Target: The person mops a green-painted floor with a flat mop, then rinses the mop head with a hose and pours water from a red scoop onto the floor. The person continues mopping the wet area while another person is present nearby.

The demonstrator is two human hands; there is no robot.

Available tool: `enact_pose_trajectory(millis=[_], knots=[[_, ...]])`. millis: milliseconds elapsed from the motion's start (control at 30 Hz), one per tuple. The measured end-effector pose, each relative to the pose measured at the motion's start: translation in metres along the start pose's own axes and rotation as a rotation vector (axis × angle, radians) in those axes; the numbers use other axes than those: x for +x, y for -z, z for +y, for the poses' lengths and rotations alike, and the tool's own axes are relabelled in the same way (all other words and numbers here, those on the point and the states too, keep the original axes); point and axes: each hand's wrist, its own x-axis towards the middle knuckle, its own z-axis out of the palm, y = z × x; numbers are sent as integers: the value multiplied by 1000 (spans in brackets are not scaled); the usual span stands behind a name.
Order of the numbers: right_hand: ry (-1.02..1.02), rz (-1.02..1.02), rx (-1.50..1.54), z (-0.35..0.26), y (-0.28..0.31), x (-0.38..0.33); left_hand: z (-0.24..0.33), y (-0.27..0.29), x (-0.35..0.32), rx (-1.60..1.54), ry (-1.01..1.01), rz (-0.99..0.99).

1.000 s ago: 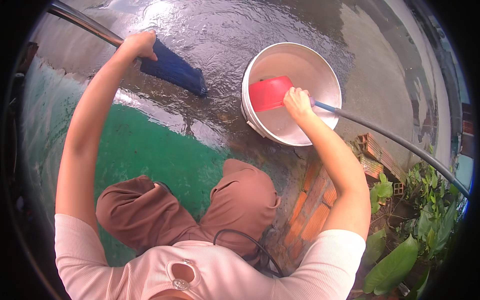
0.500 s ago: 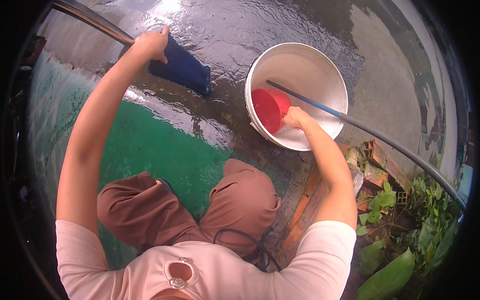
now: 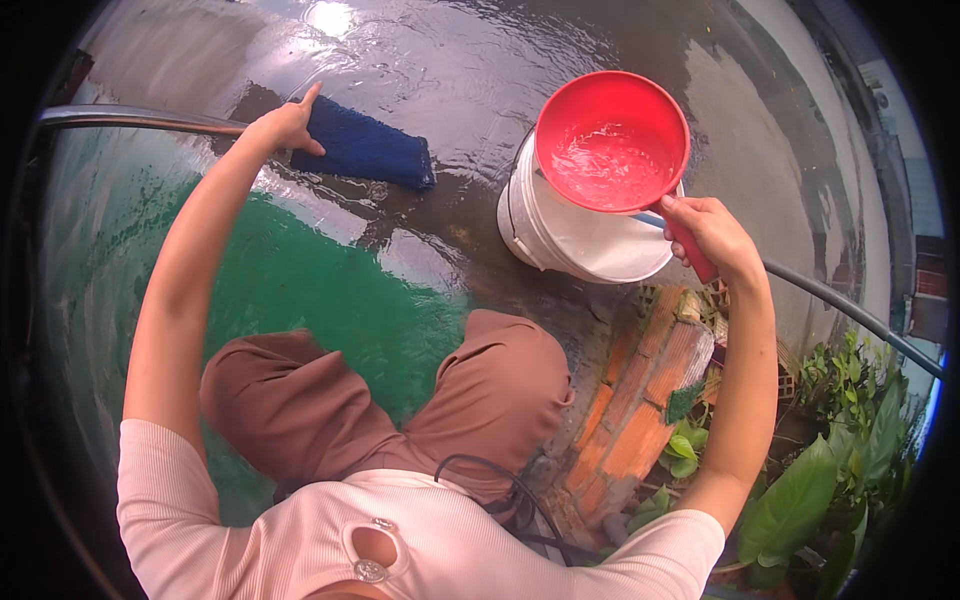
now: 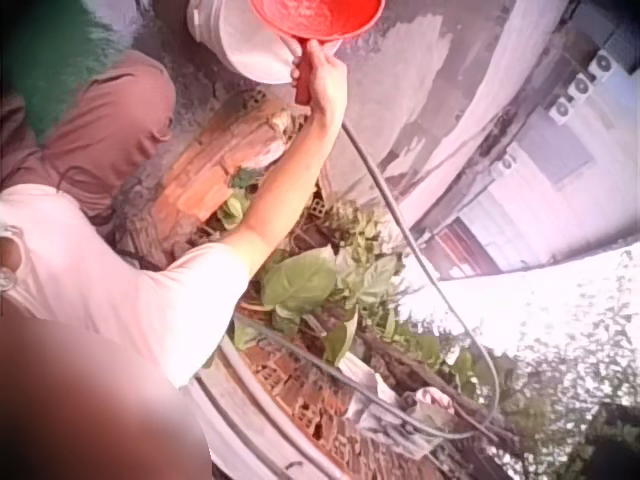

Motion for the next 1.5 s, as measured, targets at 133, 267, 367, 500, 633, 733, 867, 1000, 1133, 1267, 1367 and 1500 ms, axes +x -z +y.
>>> enact_pose_trajectory(millis=[133, 267, 367, 500, 633, 733, 867, 1000, 1133, 1267, 1367, 1500], knots=[[107, 44, -84, -49, -17, -23, 3, 0, -8, -92, 72, -34], [199, 28, -148, -99, -66, -5, -2, -5, -8, -34, -16, 11], [261, -28, -148, -129, -123, 23, -5, 1, -10, -52, 71, -49], [296, 0, -314, -165, -194, 61, -21, -6, 12, 49, -1, -26], [577, 272, -618, -186, -241, 73, -32, -10, 12, -132, 44, -20], [604, 296, -665, -194, -258, 75, -59, -22, 18, -149, 77, -47], [547, 324, -598, -169, -277, 98, -80, -38, 16, -187, 181, -211], [593, 349, -474, -114, -344, 109, -80, -59, -8, -388, 236, -290], [505, 146, -450, -68, -423, 108, -101, -96, -37, -951, -14, -387], [148, 249, -512, 30, -408, 209, -108, -159, -56, -560, 22, 6], [16, 354, -517, 50, -372, 243, -92, -151, -81, -765, 132, -121], [338, 144, -551, -40, -423, 163, -101, -167, -101, -755, 137, -35]])
